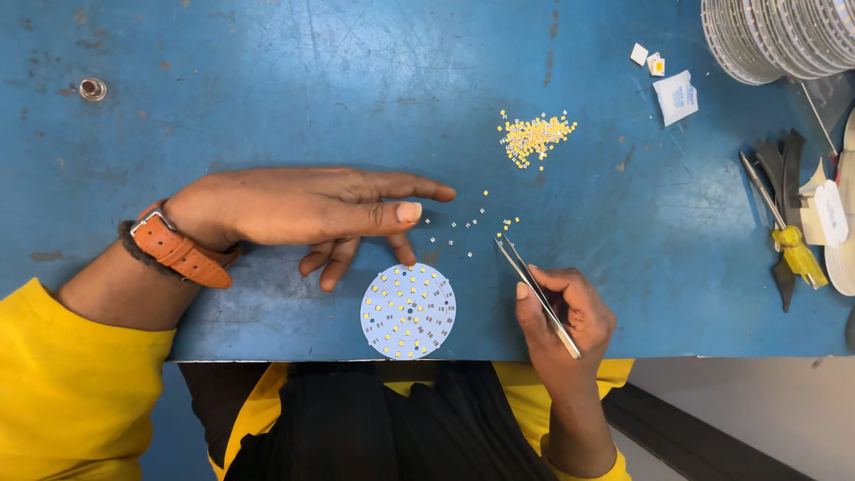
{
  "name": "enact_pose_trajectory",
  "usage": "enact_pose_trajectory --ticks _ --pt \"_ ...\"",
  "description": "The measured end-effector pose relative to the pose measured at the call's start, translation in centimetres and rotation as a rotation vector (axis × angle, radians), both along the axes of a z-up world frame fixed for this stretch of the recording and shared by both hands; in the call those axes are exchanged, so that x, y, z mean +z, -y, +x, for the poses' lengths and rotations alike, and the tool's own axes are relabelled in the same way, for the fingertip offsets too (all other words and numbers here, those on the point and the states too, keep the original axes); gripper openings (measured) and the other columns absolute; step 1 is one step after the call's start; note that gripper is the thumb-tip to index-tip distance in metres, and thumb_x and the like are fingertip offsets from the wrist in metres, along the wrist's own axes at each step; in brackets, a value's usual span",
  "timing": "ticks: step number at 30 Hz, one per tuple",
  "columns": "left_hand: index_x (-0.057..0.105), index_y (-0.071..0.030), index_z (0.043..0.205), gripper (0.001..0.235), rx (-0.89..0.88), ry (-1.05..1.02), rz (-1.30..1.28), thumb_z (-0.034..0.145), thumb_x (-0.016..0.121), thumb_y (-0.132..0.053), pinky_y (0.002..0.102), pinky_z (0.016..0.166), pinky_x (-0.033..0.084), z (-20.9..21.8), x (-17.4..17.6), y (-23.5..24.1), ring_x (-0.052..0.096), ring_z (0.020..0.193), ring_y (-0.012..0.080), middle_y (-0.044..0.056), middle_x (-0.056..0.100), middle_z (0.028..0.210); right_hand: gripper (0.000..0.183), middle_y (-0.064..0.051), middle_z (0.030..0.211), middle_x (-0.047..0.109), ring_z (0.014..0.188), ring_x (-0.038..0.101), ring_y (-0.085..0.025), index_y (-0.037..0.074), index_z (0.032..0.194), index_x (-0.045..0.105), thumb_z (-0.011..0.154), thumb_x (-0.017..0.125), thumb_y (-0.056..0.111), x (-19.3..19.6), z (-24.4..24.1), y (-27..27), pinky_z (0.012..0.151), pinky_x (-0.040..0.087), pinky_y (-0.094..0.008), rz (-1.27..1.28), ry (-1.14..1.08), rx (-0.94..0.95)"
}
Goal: The person retrieves a circular LED board from a storage bin and places it on a blue workbench. Using tweezers, they pick up small yellow LED components from a pile and place them one by one into designated spots on the board.
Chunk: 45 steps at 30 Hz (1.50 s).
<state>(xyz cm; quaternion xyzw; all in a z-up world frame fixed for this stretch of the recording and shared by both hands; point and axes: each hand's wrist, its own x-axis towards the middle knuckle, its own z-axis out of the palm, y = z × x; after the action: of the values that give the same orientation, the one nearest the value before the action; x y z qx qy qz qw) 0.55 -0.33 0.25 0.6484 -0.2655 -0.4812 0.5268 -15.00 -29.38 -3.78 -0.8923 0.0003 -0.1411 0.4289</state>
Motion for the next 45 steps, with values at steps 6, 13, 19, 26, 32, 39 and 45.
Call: enact_pose_trajectory --ticks 6,13,19,26,32,39,45 --pt "0.033 -0.02 0.155 0.09 -0.001 0.009 -0.014 0.08 0.039 -0.068 0.025 0.029 0.052 0.0 -0.2 0.0 0.071 0.045 0.0171 0.016 0.078 0.111 0.014 0.0 0.082 0.063 0.067 0.051 -0.001 -0.003 0.106 0.07 0.094 0.075 0.004 0.4 0.1 0.0 0.059 0.039 -0.018 0.056 0.009 0.051" --pt "0.033 -0.02 0.155 0.091 0.0 0.016 -0.01 0.08 0.04 -0.073 0.025 0.029 0.053 0.0 -0.2 0.1 0.071 0.045 0.0177 0.016 0.077 0.111 0.015 -0.001 0.084 0.064 0.065 0.051 -0.001 -0.003 0.108 0.07 0.094 0.074 0.001 0.3 0.2 0.0 0.058 0.039 -0.019 -0.019 -0.006 0.049" --pt "0.032 -0.019 0.156 0.092 0.004 0.061 -0.058 0.084 0.04 -0.076 0.025 0.032 0.053 0.0 0.2 -0.1 0.072 0.046 0.0172 0.018 0.076 0.112 0.01 -0.009 0.091 0.063 0.073 0.055 -0.012 -0.003 0.104 0.064 0.096 0.068 0.002 0.1 -2.5 -0.9 0.065 0.044 -0.025 -0.009 0.118 0.076" --pt "0.032 -0.016 0.154 0.1 -0.003 0.168 -0.093 0.082 0.036 -0.086 0.024 0.034 0.054 -0.8 -0.5 -0.6 0.072 0.048 0.018 0.018 0.076 0.111 0.014 -0.012 0.084 0.06 0.078 0.057 -0.029 0.001 0.093 0.062 0.083 0.071 0.006 -3.1 -7.7 -4.4 0.073 0.048 -0.04 -0.203 0.307 0.263" --pt "0.031 -0.015 0.155 0.102 -0.006 0.167 -0.115 0.083 0.036 -0.087 0.024 0.034 0.055 -1.0 0.0 -0.6 0.073 0.049 0.0184 0.02 0.075 0.112 0.014 -0.009 0.084 0.064 0.077 0.059 -0.027 0.003 0.093 0.062 0.083 0.071 0.007 -3.1 -7.4 -5.1 0.075 0.044 -0.04 -0.212 0.34 0.235" --pt "0.031 -0.014 0.155 0.102 -0.001 0.17 -0.118 0.083 0.036 -0.087 0.023 0.034 0.054 -0.9 -0.4 -0.6 0.073 0.047 0.018 0.02 0.076 0.112 0.015 -0.009 0.088 0.068 0.079 0.061 -0.026 0.003 0.094 0.062 0.084 0.073 0.008 -2.7 -7.4 -5.2 0.077 0.045 -0.04 -0.234 0.304 0.236" --pt "0.031 -0.014 0.155 0.099 0.007 0.165 -0.067 0.084 0.036 -0.084 0.025 0.035 0.055 -0.9 -0.1 -0.4 0.073 0.048 0.0189 0.02 0.076 0.112 0.017 -0.009 0.086 0.066 0.077 0.061 -0.026 0.002 0.095 0.064 0.084 0.074 0.007 -2.2 -7.1 -4.8 0.073 0.049 -0.037 -0.153 0.291 0.236"
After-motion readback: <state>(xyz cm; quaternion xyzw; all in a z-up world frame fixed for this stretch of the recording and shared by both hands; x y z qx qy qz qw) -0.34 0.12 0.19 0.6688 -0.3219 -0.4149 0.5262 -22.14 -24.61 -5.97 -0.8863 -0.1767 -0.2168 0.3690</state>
